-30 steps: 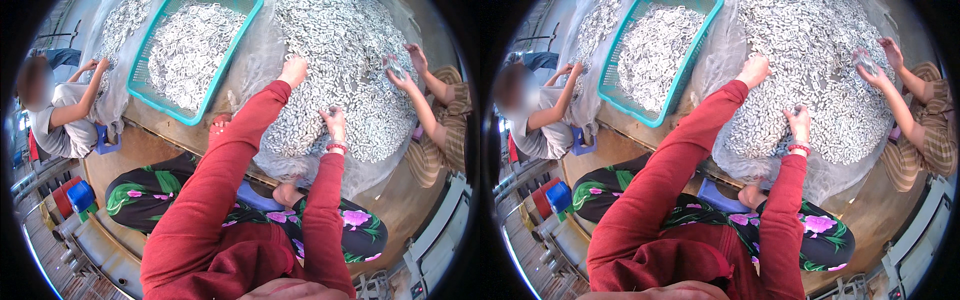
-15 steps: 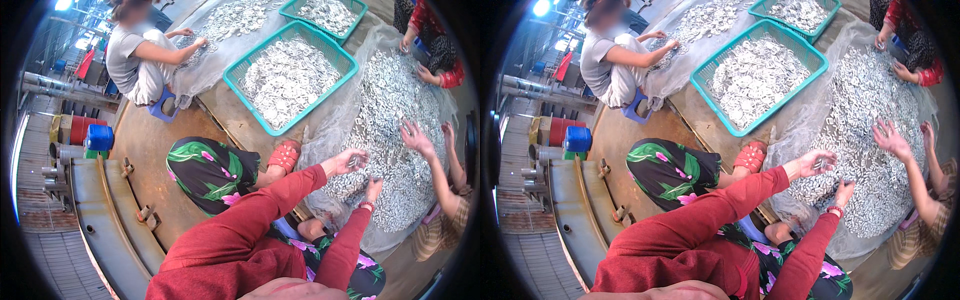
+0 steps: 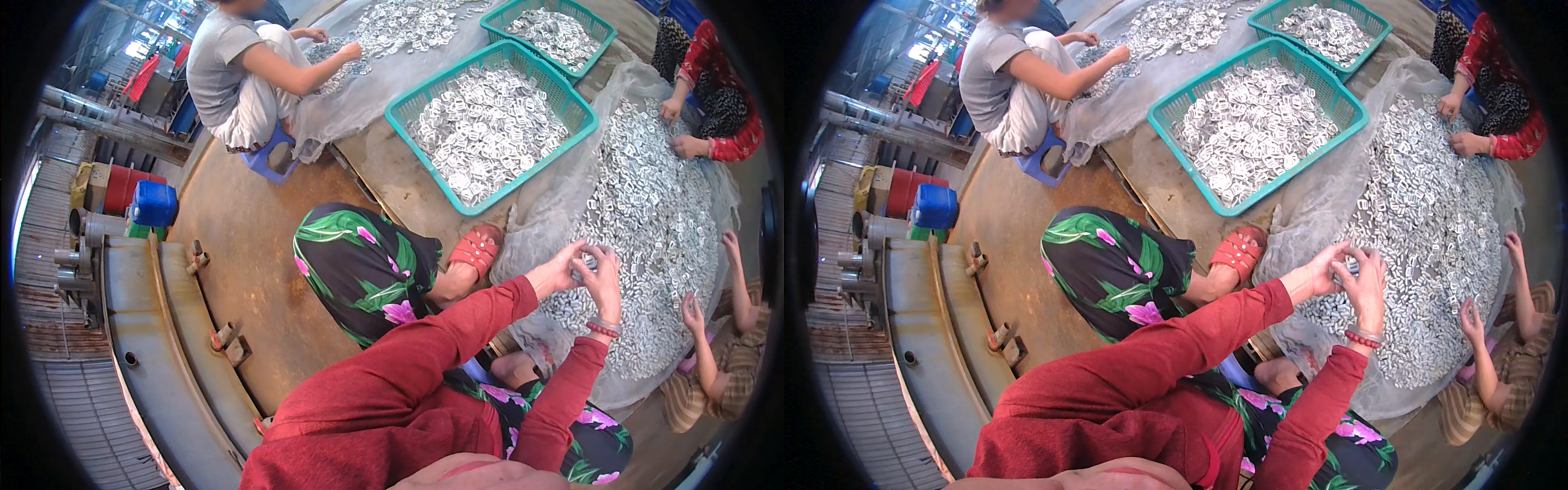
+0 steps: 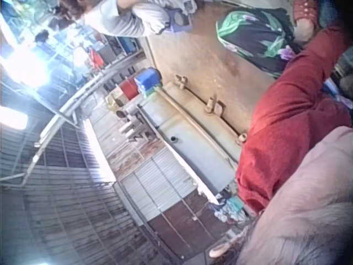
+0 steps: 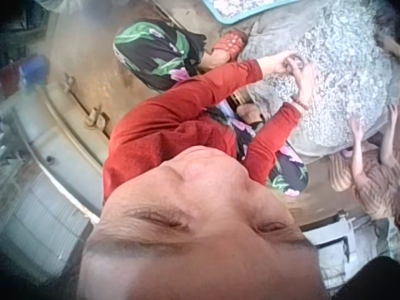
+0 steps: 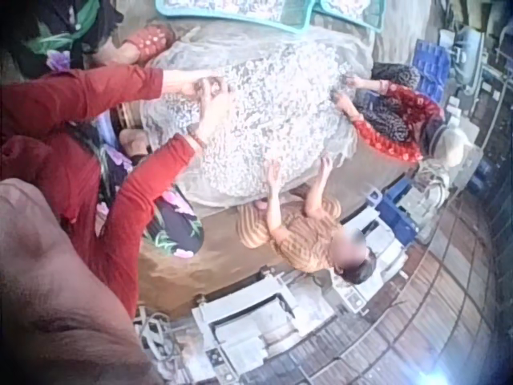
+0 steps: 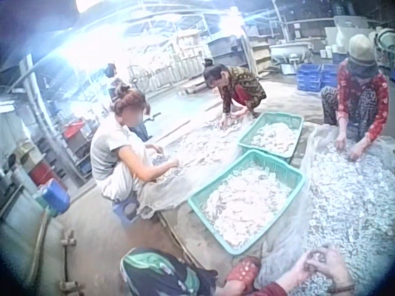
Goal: The person sits on a low stool and sorts small white plastic components from a large pile on a table into green baskets. They pick up handfuls of parts, separate them, and place the sorted items into the baskets while other workers perform similar tasks nearby.
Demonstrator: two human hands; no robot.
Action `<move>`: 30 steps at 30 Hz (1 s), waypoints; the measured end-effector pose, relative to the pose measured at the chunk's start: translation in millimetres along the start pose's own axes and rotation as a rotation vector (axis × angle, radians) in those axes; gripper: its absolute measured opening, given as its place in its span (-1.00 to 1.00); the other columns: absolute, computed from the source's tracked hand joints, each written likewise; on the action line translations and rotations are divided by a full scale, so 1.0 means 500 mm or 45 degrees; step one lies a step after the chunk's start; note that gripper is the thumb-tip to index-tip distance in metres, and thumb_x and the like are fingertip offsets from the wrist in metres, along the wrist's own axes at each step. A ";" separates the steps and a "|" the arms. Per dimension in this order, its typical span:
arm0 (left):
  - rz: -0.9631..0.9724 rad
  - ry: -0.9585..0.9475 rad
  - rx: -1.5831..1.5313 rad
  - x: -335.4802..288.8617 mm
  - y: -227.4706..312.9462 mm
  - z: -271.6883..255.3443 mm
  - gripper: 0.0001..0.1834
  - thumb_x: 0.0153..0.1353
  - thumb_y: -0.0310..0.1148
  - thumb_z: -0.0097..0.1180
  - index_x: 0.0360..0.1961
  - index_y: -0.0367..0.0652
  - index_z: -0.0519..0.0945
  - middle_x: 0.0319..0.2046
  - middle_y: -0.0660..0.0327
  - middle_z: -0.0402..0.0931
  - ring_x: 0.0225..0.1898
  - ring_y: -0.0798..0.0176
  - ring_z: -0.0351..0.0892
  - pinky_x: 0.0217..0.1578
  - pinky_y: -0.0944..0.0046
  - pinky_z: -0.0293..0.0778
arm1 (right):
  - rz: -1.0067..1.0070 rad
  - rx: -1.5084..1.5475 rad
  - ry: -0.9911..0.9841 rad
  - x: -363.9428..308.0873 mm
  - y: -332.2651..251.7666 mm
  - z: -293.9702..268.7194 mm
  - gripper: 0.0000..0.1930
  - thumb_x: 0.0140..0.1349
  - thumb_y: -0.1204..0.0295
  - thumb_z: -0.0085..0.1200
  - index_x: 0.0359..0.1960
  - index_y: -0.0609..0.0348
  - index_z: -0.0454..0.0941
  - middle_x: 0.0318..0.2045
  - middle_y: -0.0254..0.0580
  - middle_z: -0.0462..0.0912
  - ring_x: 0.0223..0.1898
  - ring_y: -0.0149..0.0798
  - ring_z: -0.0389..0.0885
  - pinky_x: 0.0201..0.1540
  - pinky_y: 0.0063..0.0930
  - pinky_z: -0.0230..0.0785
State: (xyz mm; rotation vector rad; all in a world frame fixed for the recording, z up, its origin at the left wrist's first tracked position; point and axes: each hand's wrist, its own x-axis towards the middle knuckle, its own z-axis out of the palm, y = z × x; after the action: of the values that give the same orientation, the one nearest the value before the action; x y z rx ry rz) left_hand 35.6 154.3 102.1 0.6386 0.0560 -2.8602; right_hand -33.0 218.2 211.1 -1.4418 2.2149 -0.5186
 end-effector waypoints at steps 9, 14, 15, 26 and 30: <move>0.721 -0.209 -0.699 -0.141 0.322 0.126 -0.35 0.27 0.13 -0.44 0.12 -0.21 0.18 0.01 -0.12 0.26 0.09 -0.25 0.21 0.06 -0.17 0.27 | -0.313 -0.074 0.146 0.054 0.069 -0.354 -0.65 0.15 0.40 0.04 -0.01 0.21 0.41 -0.09 -0.10 0.47 -0.03 -0.19 0.42 0.02 -0.41 0.23; 0.405 -0.514 -0.625 -0.060 0.179 -0.007 -0.43 0.27 0.05 -0.25 0.11 -0.17 0.24 0.04 -0.09 0.23 0.12 -0.16 0.21 0.08 -0.16 0.25 | 0.190 0.196 -0.097 0.026 0.130 -0.407 -0.61 0.23 0.27 -0.05 0.08 0.08 0.37 -0.09 -0.15 0.48 -0.13 -0.38 0.45 -0.28 -0.63 0.31; 0.293 -0.463 -0.519 -0.022 0.134 0.004 -0.44 0.27 0.04 -0.23 0.11 -0.16 0.25 0.05 -0.09 0.23 0.11 -0.14 0.22 0.06 -0.15 0.28 | 0.247 0.135 -0.104 0.015 0.141 -0.404 -0.59 0.24 0.25 -0.06 0.11 0.04 0.35 -0.09 -0.14 0.48 -0.14 -0.39 0.45 -0.33 -0.65 0.31; 0.719 0.582 2.155 0.334 0.057 -0.038 -0.35 0.26 -0.13 -0.16 0.29 -0.15 -0.03 0.25 -0.14 -0.20 0.29 -0.22 -0.27 0.24 -0.13 -0.20 | 0.773 1.095 -0.107 0.121 0.459 -0.188 -0.04 -0.03 0.35 0.21 0.32 -0.29 -0.23 0.07 0.11 0.26 -0.21 -0.11 0.39 -0.52 -0.18 0.55; 1.297 0.655 2.521 0.433 0.109 -0.066 -0.40 0.26 -0.19 -0.18 0.26 -0.20 0.02 0.24 -0.19 -0.18 0.26 -0.33 -0.23 0.24 -0.09 -0.17 | 0.994 0.811 0.244 0.145 0.576 -0.016 -0.02 -0.06 0.36 0.25 0.30 -0.41 -0.23 0.18 0.24 -0.01 0.08 0.22 0.24 -0.48 -0.06 0.55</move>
State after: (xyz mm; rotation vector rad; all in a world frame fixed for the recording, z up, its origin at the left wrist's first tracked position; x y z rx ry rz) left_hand -130.6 61.4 -19.3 1.0258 -2.2275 -0.8951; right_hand -280.1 262.8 52.7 -0.1828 2.2196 -0.9656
